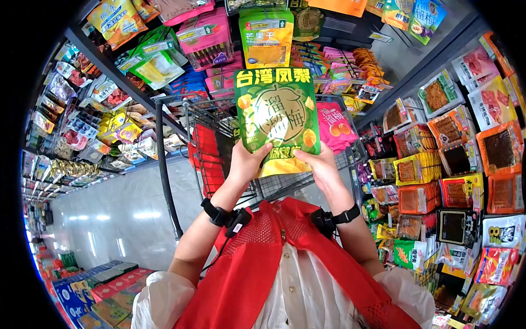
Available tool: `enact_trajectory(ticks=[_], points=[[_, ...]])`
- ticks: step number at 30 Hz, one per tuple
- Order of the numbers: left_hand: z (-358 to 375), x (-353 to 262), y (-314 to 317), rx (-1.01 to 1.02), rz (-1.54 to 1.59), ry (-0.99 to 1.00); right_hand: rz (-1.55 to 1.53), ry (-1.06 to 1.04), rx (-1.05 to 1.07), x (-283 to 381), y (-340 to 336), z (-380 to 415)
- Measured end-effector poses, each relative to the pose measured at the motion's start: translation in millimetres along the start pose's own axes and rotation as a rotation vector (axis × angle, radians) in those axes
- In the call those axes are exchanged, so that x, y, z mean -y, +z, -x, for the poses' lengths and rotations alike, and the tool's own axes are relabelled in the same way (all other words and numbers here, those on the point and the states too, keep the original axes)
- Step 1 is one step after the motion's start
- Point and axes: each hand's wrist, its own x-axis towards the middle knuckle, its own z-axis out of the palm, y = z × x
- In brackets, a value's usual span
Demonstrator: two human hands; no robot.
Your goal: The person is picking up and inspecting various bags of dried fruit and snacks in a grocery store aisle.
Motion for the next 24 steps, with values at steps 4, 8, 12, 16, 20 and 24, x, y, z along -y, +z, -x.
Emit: enact_trajectory(ticks=[4, 8, 12, 16, 20, 24], points=[[-16, 12, 7, 0.039, 0.049, 0.093, 0.163, -0.147, -0.125, 9, -5, -10], [-10, -11, 22, 0.210, -0.026, 0.088, 1.059, -0.590, -0.335, 31, -3, -18], [-12, -16, 41, 0.348, 0.491, -0.004, 1.475, -0.976, -0.149, 33, 30, -9], [-15, -14, 33, 0.194, 0.861, -0.249, 1.502, -0.993, -0.007, 26, 45, 0], [-28, -12, 17, 0.218, 0.825, -0.203, 1.363, -0.912, 0.202, 38, 38, -1], [-29, -20, 1, 0.241, 0.724, -0.222, 1.271, -0.870, -0.001, 59, 19, -6]])
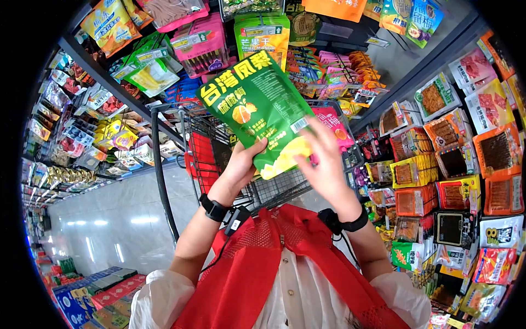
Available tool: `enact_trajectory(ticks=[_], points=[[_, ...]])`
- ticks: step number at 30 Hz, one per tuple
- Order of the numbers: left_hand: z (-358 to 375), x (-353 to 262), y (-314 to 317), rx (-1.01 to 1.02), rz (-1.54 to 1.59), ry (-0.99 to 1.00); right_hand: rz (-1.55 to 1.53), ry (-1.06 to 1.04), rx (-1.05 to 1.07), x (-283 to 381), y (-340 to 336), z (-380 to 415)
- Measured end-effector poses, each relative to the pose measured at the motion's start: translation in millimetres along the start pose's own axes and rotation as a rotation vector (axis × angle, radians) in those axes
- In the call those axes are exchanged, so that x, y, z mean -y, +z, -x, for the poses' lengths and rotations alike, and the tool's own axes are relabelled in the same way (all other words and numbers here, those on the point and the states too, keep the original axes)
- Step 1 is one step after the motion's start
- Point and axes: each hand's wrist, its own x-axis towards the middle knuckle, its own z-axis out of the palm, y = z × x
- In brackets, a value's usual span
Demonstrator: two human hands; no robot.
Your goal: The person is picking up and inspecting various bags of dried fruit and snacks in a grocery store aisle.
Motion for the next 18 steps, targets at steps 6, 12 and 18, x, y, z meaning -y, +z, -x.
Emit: enact_trajectory(ticks=[6, 12, 18], points=[[17, -11, -5, 0.168, -0.211, -0.175, -0.924, 0.612, -0.009, -31, 9, 15], [22, -17, 16, 0.747, -0.398, 0.114, -1.800, 1.058, 0.072, -46, 25, 45], [1, -14, 33, 0.050, -0.451, 0.460, -2.489, 0.816, 0.594, -44, 32, 26]])
